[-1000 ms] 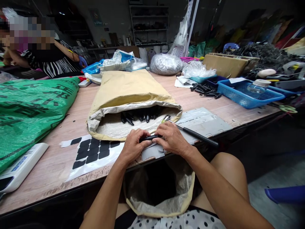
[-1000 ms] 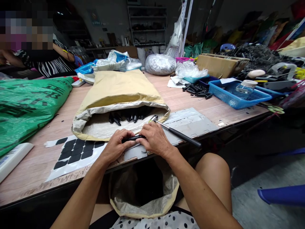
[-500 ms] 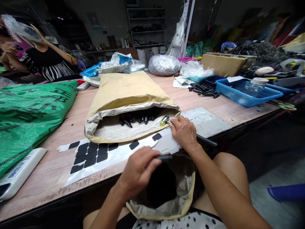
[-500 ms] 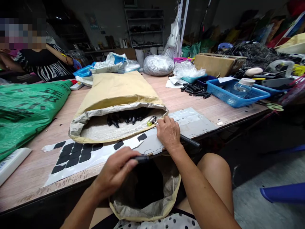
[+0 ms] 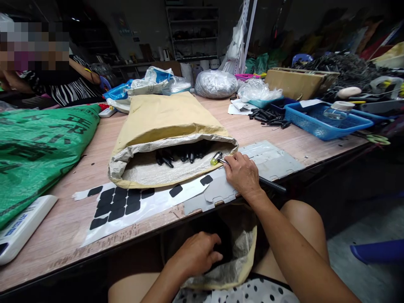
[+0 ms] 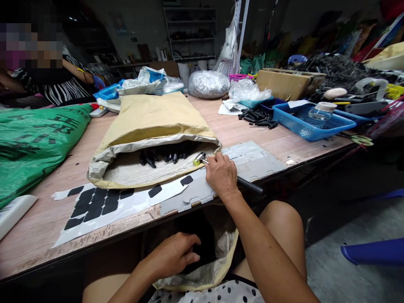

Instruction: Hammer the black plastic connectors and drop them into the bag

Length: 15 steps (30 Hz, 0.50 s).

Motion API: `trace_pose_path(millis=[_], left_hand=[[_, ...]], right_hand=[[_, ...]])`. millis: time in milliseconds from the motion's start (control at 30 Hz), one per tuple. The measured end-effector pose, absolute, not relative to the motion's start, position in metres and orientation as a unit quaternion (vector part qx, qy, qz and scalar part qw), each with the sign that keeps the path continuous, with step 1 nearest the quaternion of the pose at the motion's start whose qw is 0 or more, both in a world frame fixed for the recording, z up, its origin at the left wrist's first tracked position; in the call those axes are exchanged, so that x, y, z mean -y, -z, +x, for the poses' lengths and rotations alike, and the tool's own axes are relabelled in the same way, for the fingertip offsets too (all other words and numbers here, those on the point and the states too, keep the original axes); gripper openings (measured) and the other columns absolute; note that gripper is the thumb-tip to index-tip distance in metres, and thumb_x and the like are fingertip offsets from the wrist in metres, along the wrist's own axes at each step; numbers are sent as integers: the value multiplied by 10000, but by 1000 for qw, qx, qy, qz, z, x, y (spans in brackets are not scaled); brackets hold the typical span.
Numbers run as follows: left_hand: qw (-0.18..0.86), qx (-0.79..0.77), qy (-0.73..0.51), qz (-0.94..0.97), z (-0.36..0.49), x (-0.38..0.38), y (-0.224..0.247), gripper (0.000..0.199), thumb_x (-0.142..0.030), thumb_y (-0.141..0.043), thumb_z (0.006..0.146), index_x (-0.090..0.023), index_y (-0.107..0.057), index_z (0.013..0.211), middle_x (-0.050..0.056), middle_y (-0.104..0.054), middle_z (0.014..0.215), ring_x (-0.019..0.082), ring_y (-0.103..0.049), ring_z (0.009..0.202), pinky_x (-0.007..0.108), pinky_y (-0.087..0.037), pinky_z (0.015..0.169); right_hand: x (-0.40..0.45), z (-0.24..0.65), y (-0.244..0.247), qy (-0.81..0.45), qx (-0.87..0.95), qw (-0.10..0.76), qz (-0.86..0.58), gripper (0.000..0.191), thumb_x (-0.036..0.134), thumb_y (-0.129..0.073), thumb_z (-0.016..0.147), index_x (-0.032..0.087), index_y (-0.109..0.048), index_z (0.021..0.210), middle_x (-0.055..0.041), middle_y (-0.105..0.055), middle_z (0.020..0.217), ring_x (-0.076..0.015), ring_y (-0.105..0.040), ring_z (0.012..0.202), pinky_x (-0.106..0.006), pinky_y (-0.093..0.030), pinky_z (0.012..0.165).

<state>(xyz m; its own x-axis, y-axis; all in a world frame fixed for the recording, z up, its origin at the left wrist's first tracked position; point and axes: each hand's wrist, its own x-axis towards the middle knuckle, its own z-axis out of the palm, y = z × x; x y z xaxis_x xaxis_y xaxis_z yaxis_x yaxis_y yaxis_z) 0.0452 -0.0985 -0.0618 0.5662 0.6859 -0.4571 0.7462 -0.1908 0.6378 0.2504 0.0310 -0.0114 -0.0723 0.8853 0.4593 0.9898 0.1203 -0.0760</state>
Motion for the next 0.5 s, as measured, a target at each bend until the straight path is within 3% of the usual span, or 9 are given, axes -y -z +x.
trace_pose_path(millis=[100, 167, 267, 333, 367, 500], left_hand=[[495, -397, -64, 771, 33, 78, -1, 265, -398, -618, 918, -260, -756, 1096, 19, -763, 920, 194, -685, 827, 271, -508, 759], [485, -452, -155, 733, 14, 48, -33, 322, -469, -553, 950, -219, -749, 1003, 24, -741, 867, 182, -662, 779, 266, -509, 715], [281, -658, -308, 627, -24, -11, -53, 338, -487, -566, 902, -193, -729, 933, 37, -714, 791, 197, -628, 688, 294, -500, 637], [108, -784, -305, 530, -46, -49, -51, 289, -414, -577, 869, -183, -745, 915, 60, -716, 754, 242, -647, 713, 341, -508, 679], [71, -811, -282, 507, -54, -65, -48, 279, -395, -577, 858, -179, -750, 892, 73, -717, 740, 264, -658, 732, 361, -514, 701], [56, -841, -193, 502, -62, -97, -31, 299, -427, -609, 821, -167, -755, 845, 154, -761, 867, 351, -697, 886, 403, -529, 758]], right_hand=[[-31, 251, 12, 128, 720, 201, -652, 217, 337, -547, 983, 241, -677, 1128, -87, -625, 1082, -258, -520, 997, -359, -324, 773], [-31, 250, 12, 126, 720, 200, -653, 222, 339, -543, 984, 242, -676, 1133, -88, -625, 1084, -259, -516, 997, -355, -324, 774], [-31, 250, 12, 121, 717, 201, -656, 225, 341, -542, 982, 240, -680, 1128, -94, -625, 1086, -260, -510, 1000, -351, -326, 779], [-32, 250, 12, 120, 715, 205, -657, 225, 340, -542, 980, 240, -684, 1123, -96, -626, 1087, -259, -512, 999, -352, -328, 781], [-31, 250, 12, 119, 715, 208, -657, 223, 338, -542, 980, 242, -685, 1122, -94, -627, 1086, -258, -514, 997, -353, -329, 781], [-31, 250, 11, 117, 714, 212, -656, 214, 337, -542, 978, 251, -685, 1112, -84, -630, 1079, -255, -520, 994, -353, -330, 777]])
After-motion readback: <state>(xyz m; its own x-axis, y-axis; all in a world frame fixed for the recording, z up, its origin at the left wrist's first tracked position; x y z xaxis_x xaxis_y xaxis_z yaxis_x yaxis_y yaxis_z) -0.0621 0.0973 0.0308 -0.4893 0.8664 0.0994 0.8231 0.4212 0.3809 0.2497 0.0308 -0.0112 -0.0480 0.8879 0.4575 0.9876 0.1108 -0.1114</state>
